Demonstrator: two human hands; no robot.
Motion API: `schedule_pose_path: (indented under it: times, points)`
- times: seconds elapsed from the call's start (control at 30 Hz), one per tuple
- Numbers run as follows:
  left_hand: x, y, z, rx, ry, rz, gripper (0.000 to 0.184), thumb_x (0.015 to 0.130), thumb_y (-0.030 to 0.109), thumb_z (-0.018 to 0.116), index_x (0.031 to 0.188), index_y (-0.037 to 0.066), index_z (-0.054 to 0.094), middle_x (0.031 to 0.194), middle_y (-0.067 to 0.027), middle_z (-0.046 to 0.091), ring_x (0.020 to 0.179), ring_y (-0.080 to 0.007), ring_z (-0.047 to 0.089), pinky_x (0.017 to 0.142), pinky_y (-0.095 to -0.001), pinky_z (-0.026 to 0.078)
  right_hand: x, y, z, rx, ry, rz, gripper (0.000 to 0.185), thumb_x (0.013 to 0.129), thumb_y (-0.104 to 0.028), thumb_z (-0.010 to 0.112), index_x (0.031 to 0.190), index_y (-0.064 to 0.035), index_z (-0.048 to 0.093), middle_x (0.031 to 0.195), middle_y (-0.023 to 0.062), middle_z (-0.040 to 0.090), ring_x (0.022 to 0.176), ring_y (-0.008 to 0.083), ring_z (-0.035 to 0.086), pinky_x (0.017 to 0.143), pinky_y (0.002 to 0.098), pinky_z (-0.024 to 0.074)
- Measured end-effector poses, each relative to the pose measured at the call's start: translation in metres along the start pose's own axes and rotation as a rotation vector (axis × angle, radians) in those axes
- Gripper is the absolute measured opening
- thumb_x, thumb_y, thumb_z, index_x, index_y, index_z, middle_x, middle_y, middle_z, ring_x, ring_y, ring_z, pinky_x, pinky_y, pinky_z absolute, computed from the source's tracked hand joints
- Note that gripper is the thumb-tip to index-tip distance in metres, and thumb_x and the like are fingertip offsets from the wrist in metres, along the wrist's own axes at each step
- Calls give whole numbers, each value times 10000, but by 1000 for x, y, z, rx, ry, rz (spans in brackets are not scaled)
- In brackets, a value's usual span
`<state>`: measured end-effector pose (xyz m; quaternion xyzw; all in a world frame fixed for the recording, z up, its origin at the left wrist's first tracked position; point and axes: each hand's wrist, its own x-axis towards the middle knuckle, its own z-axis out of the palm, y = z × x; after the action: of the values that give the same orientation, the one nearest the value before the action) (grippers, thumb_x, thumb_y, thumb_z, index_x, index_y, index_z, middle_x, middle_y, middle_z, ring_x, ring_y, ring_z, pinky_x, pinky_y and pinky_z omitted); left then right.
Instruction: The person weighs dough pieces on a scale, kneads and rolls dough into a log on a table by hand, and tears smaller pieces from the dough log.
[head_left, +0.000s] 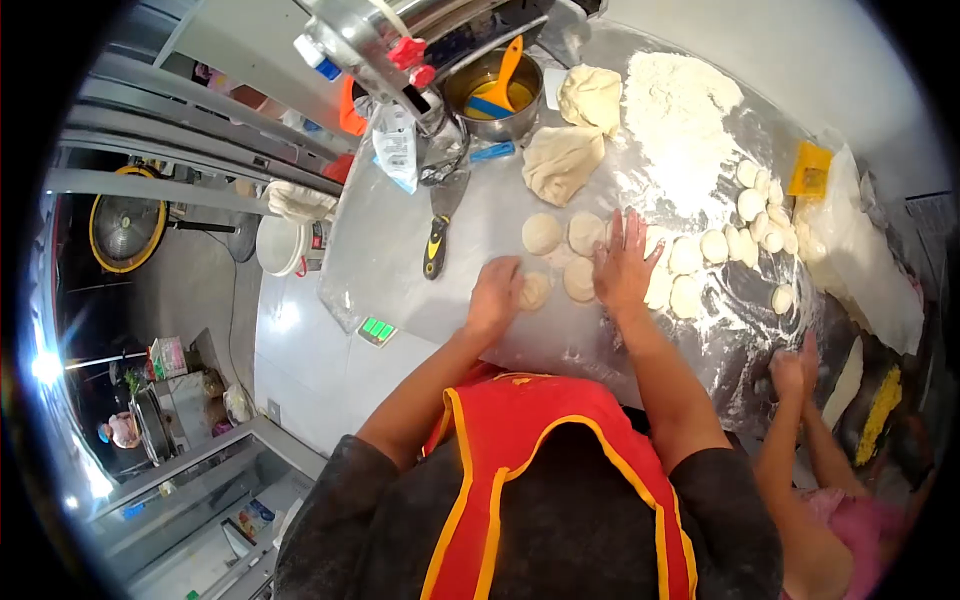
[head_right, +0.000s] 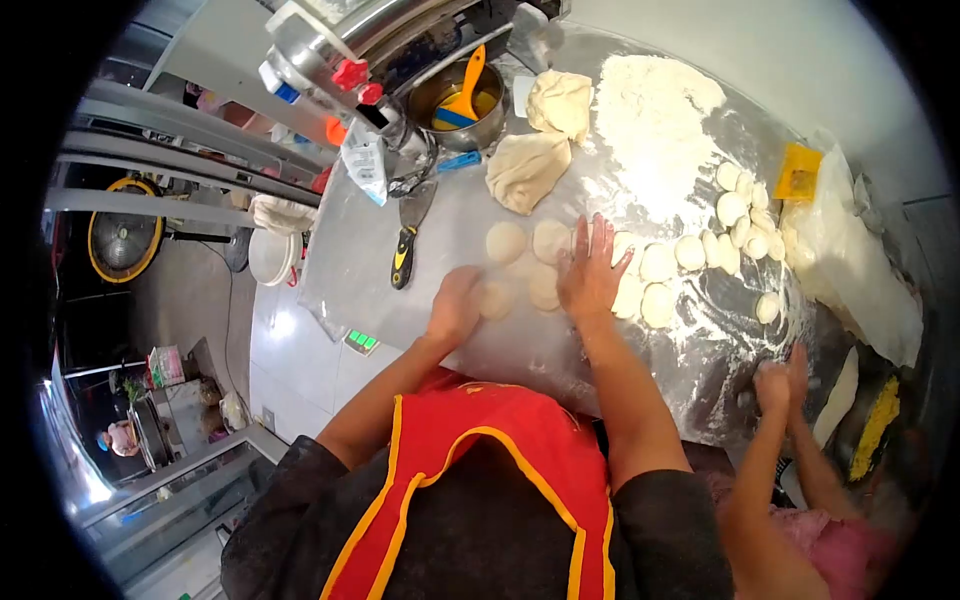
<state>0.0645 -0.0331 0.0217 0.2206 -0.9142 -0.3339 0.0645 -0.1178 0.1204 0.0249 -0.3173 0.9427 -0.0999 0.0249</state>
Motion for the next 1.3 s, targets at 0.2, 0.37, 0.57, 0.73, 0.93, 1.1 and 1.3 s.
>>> schedule_pose_path:
  times: [0.2, 0.37, 0.57, 0.73, 0.93, 1.1, 1.3]
  points:
    - [39, 43, 14, 229, 207, 157, 534, 894, 229, 550, 1359, 21, 393, 1430, -180, 354, 1331, -355, 318, 1095, -480, 247, -2, 10, 6, 117, -2, -2, 665, 933, -377, 498, 1491, -157, 210, 1538, 119, 199, 1423, 308, 176, 1113, 599, 123]
    - [34, 41, 29, 362, -127, 149, 638, 941, 420, 431, 1469, 101, 269, 1557, -130, 140, 1440, -336, 90, 1146, -531, 66, -20, 20, -49, 409, 191, -12, 549, 915, -266, 545, 1390, -48, 378, 1394, 224, 403, 1307, 373, 351, 1086, 497, 253]
    - [37, 52, 22, 419, -128, 154, 668, 938, 505, 387, 1496, 179, 216, 1567, -109, 115, 1451, -316, 38, 1140, -555, 34, -35, 33, -48, 366, -20, -73, 385, 776, -150, 706, 1077, 10, 526, 1077, 207, 574, 1022, 384, 493, 932, 448, 385]
    - [41, 43, 32, 381, -44, 200, 650, 935, 498, 416, 1471, 156, 282, 1557, -117, 155, 1441, -349, 70, 1136, -552, 73, -19, 28, -31, 239, -146, -15, 447, 688, -173, 786, 1033, -8, 554, 1056, 182, 601, 1036, 367, 513, 919, 432, 402]
    - [34, 19, -7, -176, -25, -32, 380, 878, 268, 568, 1178, 36, 589, 1183, -223, 570, 1084, -379, 534, 900, -471, 433, -20, 28, -49, 313, -231, -122, 411, 678, -170, 785, 1041, -46, 639, 1050, 211, 605, 1033, 378, 517, 918, 456, 403]
    - [24, -32, 115, -13, 262, 6, 238, 692, 123, 606, 862, -44, 613, 1000, -265, 595, 997, -410, 544, 922, -477, 409, 45, 118, 56, 248, -23, -270, 503, 735, -181, 740, 1147, 46, 559, 1184, 247, 556, 1117, 381, 510, 994, 452, 384]
    - [58, -36, 92, 181, -304, 73, 384, 532, 237, 761, 818, -2, 665, 883, -192, 650, 890, -345, 613, 788, -422, 496, 124, 131, 40, 253, -497, -440, 679, 713, -234, 743, 1281, 8, 461, 1238, 222, 493, 1176, 348, 453, 1007, 416, 355]
